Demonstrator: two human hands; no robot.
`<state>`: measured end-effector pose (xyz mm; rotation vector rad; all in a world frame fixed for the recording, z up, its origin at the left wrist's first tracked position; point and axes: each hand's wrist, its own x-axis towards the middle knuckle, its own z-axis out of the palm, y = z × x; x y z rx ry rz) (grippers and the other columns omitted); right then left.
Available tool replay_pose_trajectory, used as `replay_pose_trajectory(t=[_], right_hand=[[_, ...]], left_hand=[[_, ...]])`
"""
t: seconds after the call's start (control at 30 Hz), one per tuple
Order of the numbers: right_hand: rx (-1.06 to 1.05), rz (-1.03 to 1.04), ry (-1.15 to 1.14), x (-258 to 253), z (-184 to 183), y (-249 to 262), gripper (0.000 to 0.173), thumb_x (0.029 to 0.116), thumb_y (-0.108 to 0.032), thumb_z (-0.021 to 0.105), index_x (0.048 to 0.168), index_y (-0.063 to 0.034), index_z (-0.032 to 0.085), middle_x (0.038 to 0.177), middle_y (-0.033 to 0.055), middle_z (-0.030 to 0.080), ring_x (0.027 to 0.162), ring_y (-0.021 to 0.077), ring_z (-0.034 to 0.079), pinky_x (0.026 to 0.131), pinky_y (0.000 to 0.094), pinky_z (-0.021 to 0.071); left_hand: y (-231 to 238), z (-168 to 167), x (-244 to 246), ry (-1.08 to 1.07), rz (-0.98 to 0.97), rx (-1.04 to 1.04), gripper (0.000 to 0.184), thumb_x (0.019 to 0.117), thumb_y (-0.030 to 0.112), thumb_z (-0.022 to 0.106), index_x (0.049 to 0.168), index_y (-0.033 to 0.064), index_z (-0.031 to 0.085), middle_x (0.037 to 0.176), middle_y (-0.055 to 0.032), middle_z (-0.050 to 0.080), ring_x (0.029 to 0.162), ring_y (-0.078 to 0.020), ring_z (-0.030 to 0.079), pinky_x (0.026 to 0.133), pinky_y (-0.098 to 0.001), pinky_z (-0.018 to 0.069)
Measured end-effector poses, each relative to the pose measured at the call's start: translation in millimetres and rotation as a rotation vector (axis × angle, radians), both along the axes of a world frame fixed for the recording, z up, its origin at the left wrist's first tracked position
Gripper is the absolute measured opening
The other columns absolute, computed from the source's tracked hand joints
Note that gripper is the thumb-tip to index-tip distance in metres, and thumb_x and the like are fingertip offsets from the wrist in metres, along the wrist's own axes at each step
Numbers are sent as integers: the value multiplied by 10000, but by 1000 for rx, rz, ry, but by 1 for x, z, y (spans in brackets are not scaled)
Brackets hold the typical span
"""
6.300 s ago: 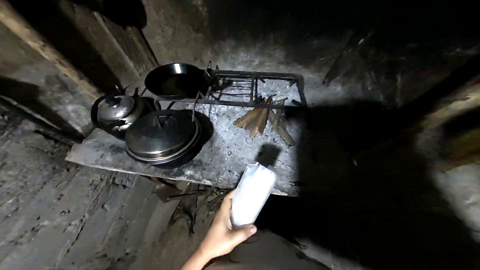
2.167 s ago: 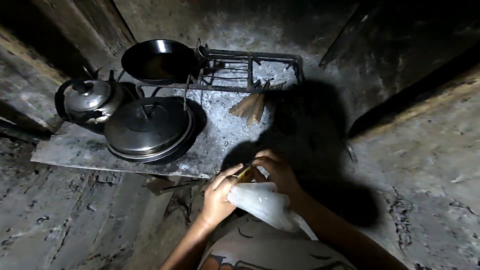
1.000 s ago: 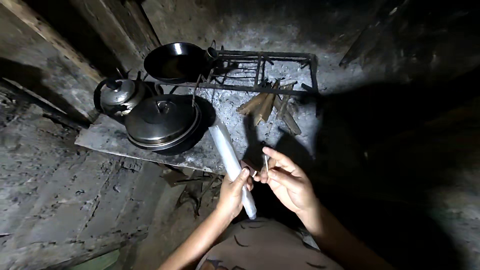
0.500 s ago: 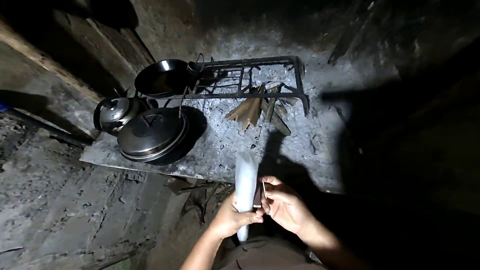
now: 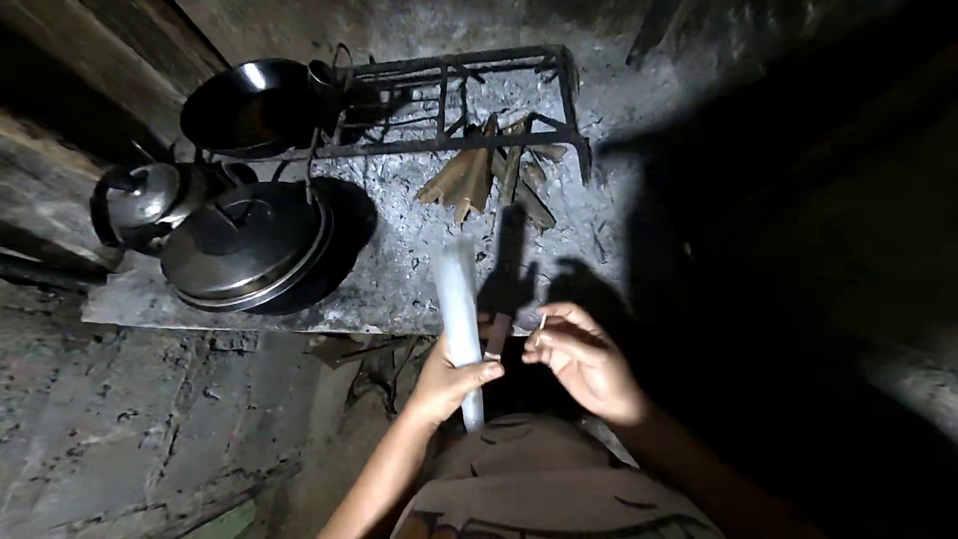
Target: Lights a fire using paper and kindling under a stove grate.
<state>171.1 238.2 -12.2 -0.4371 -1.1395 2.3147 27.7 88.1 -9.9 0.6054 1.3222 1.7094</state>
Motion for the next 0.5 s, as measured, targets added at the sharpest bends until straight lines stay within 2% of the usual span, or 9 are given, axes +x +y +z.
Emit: replay_pose_trajectory(t=[0.1, 0.17, 0.23, 0.3, 0.37, 0.5], right_hand=[[409, -193, -52, -11, 9, 16, 180, 956, -16, 625, 1099, -105, 686, 918, 19, 753, 837, 134, 733, 819, 323, 626], [776, -301, -105, -20, 18, 20, 120, 962, -59, 655, 1069, -82, 707, 978, -10, 768, 895, 87, 738, 840, 278, 628], [1050, -364, -62, -32, 26, 20, 107, 978, -87, 657, 1041, -71, 741, 1030, 1, 765, 962, 69, 726, 866, 258, 621], [1193, -373, 20, -44, 30, 16, 116, 998, -84, 646, 1045, -62, 749, 1064, 35, 752, 1019, 74, 709, 901, 241, 603], [1273, -364, 83, -56, 29, 11, 139, 1010, -72, 626, 1058, -29, 749, 1074, 82, 747, 1043, 91, 703, 923, 231, 586], [1353, -372, 94, -73, 21, 3, 140, 1005, -45, 616, 1040, -11, 747, 1049, 112, 753, 1017, 101, 713, 913, 213, 578]], left_hand=[[-2, 6, -19, 12, -15, 19, 523, 782, 141, 836, 1241, 51, 602, 1046, 54, 737, 871, -31, 698, 779, -216, 597], [-3, 9, -28, 17, -10, 2, 468, 794, 211, 837, 1200, 75, 651, 972, 74, 731, 762, -7, 667, 689, -189, 574], [-4, 11, -36, 26, 4, -6, 464, 821, 316, 830, 1181, 69, 672, 933, 62, 735, 692, -2, 639, 632, -175, 547], [-3, 14, -41, 38, 34, -14, 437, 861, 376, 788, 1146, 65, 673, 924, 51, 746, 672, 5, 625, 618, -168, 527], [-2, 19, -45, 58, 81, -34, 386, 885, 377, 768, 1102, 70, 680, 894, 52, 748, 666, 6, 630, 619, -169, 530], [-1, 27, -52, 129, 149, -89, 274, 893, 266, 753, 1066, 59, 699, 890, 41, 742, 744, -20, 673, 688, -198, 566]])
